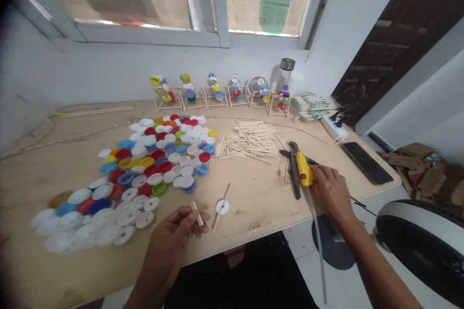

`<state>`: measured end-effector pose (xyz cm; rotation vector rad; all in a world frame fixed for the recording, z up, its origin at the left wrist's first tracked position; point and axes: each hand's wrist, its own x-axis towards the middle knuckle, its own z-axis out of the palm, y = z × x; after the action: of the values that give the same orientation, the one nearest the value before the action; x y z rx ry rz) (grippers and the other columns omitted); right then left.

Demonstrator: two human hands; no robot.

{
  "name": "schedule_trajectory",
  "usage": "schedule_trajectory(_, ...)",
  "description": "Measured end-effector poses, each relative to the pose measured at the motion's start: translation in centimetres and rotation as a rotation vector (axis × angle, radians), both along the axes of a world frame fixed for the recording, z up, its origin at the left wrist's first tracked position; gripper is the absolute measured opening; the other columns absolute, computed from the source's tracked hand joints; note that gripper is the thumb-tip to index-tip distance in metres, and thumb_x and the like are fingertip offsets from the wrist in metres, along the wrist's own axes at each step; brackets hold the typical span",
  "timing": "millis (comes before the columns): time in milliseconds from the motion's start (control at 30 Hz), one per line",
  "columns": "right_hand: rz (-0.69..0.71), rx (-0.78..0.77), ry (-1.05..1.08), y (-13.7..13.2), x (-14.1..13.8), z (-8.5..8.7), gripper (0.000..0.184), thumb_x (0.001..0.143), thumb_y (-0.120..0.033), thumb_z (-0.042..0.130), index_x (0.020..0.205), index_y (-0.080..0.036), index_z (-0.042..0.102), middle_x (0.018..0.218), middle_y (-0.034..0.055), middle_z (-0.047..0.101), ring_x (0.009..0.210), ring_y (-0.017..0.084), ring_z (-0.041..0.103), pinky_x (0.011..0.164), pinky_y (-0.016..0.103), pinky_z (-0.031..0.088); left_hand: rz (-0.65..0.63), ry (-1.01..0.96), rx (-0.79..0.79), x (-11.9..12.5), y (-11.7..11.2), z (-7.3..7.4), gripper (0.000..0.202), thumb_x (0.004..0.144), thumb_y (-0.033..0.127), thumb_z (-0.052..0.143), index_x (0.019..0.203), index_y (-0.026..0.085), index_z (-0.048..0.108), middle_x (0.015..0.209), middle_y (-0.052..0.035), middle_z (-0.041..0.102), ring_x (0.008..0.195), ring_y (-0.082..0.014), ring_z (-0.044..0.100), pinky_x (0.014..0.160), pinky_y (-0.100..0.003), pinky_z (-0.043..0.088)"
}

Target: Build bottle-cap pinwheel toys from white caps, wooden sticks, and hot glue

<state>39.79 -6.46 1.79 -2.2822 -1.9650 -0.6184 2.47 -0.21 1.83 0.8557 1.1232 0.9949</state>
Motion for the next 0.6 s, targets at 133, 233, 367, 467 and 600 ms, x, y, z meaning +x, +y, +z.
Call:
schedule_trajectory(133,-0.007,-0.005,-0.008,0.5,0.0,-0.2,0.036,0.08,-0.018,0.049,0.115,-0.015,0.059,0.111,0.0133,0.063,0.092,0.028,0.057,0.071,0.038,0.044,0.007,-0.001,-0.008,0.2,0.0,0.4,0.018,0.07,0.032,0.07,0.07,0.016,0.062,0.069,-0.0041,0.072,0.051,-0.0126,0.059,0.053,-0.025,0.043)
schedule_trajectory(233,0.015,-0.015,0.007,0.8,0.5,-0.1,0.035,0.078,-0.02,0.052,0.112,-0.017,0.06,0.111,0.0128,0.062,0.091,0.028,0.057,0.071,0.038,0.044,0.013,0.0,-0.011,0.3,0.0,0.6,0.019,0.069,0.033,0.07,0.07,0.016,0.062,0.068,-0.0047,0.072,0.051,-0.0129,0.059,0.053,-0.025,0.043)
schedule_trajectory(367,0.067,-0.045,0.035,1.1,1.2,0.1,0.033,0.073,-0.017,0.054,0.105,-0.017,0.061,0.113,0.0122,0.062,0.091,0.027,0.059,0.072,0.038,0.044,0.015,0.022,-0.001,0.3,-0.1,0.7,0.022,0.068,0.035,0.071,0.07,0.015,0.063,0.068,-0.0057,0.071,0.051,-0.0137,0.058,0.051,-0.026,0.043)
schedule_trajectory(467,0.078,-0.044,0.054,1.4,1.4,0.2,0.032,0.072,-0.018,0.053,0.103,-0.018,0.06,0.113,0.0113,0.063,0.092,0.027,0.06,0.072,0.038,0.044,0.009,0.014,0.003,0.3,-0.1,0.6,0.021,0.068,0.034,0.07,0.071,0.015,0.063,0.069,-0.0058,0.071,0.051,-0.0133,0.058,0.051,-0.025,0.042)
schedule_trajectory(600,0.101,-0.02,0.116,1.5,1.5,0.2,0.034,0.071,-0.02,0.053,0.105,-0.017,0.058,0.112,0.0121,0.063,0.095,0.028,0.062,0.071,0.037,0.045,0.009,0.017,-0.002,0.2,-0.2,0.5,0.021,0.068,0.034,0.07,0.074,0.015,0.063,0.069,-0.006,0.072,0.051,-0.0139,0.059,0.05,-0.026,0.043)
